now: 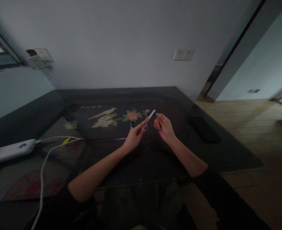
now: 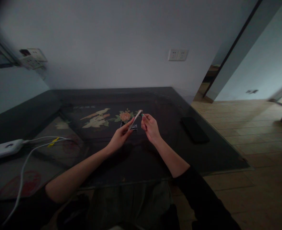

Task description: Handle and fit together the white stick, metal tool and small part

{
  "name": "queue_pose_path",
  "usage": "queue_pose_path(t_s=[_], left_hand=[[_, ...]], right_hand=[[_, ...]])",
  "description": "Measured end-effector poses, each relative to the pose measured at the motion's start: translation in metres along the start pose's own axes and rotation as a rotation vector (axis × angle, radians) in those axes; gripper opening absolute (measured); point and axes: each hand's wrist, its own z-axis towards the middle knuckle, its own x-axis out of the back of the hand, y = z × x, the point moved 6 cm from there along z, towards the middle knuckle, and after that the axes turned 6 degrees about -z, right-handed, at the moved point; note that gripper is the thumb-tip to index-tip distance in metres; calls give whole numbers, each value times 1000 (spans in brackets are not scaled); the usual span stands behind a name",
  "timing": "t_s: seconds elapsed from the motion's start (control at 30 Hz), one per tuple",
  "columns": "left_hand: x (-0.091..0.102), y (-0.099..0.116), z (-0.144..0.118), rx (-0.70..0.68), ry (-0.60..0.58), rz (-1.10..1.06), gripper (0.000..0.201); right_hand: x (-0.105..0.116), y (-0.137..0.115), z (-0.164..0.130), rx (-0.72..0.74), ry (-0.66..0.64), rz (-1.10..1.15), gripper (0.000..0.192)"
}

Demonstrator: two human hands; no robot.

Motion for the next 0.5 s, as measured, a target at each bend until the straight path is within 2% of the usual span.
queue_pose_path(t_s=[0.13, 0.33, 0.5], left_hand=[[-4, 3, -2, -37, -10, -28, 58], [-15, 12, -8, -95, -89, -47, 57], [-11, 10, -4, -111, -64, -50, 56]], right_hand=[[2, 0, 1, 10, 16, -16, 39], [3, 1, 2, 35, 26, -9, 39], [2, -1, 1, 35, 18, -6, 38]])
